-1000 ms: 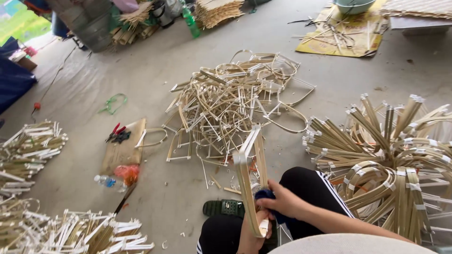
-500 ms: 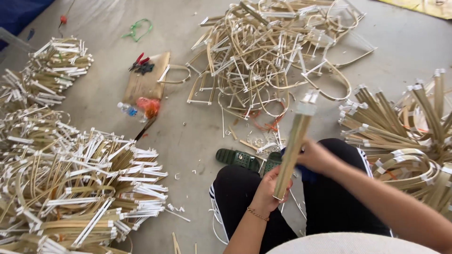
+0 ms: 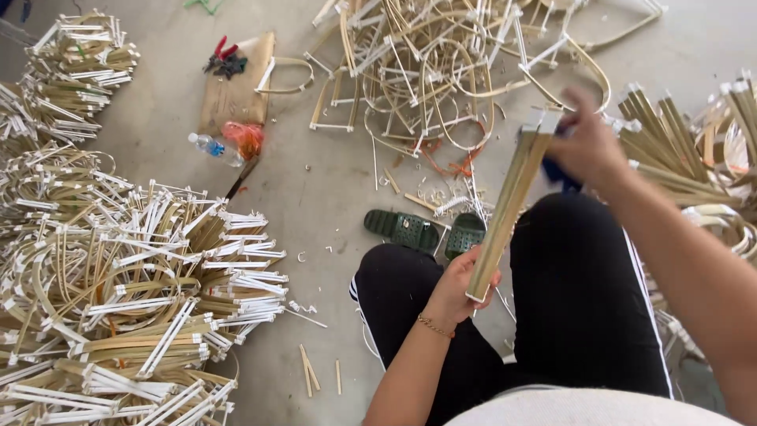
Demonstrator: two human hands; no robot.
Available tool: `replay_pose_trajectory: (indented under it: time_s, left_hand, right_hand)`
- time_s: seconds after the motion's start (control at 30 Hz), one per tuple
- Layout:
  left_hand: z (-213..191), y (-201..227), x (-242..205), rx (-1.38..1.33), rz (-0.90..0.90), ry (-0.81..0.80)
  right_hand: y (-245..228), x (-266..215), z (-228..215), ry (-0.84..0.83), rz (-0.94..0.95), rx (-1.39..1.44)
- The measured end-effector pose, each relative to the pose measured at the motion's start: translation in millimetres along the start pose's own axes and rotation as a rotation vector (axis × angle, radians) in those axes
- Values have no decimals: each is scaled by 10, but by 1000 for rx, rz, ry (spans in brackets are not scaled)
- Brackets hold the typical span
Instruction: Cleaning and inspecting small bamboo frames using a cloth.
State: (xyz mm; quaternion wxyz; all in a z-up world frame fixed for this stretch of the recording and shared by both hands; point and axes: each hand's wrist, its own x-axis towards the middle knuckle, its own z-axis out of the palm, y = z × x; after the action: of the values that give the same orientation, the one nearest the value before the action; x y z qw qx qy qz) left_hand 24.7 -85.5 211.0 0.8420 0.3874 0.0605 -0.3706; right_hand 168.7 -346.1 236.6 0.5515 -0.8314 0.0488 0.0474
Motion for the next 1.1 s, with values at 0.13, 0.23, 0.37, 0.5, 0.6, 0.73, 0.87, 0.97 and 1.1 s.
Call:
replay_pose_trajectory:
  time_s: [0.13,0.23,0.37,0.5,0.6,0.73,0.87,0.97,1.1]
  left_hand:
    - [-220,-172,95,-39,-16,-46]
    - [-176,-167,88,-89,3,-6]
    - [-303,-288,42,-103,-48,0]
    - [-90,15,-22,-119,-20,-27]
    - [-25,74,-27,-159,-30,30]
    - [-5,106,-19,-177,-45,67]
    - [6,67,-10,-188,-17,51]
    - [-57,-46,41,-185,-6,65]
    - [-90,-66,43,-155,18,126]
  right_hand:
    - [-141,-525,337,25,62,-156]
    - [501,-705,755,-97,-464,-250]
    - [-75,-363,-106,52,15,-288]
    - [213,-328,-646,171,68,270]
    - [525,-506,-812,99,164,679]
    - [586,-757,-792,96,158,844]
    - [299,-851,-290,25,221,1017]
    - [126,-964,317,-34,392,989]
    - [134,-894,832,-70,115,179]
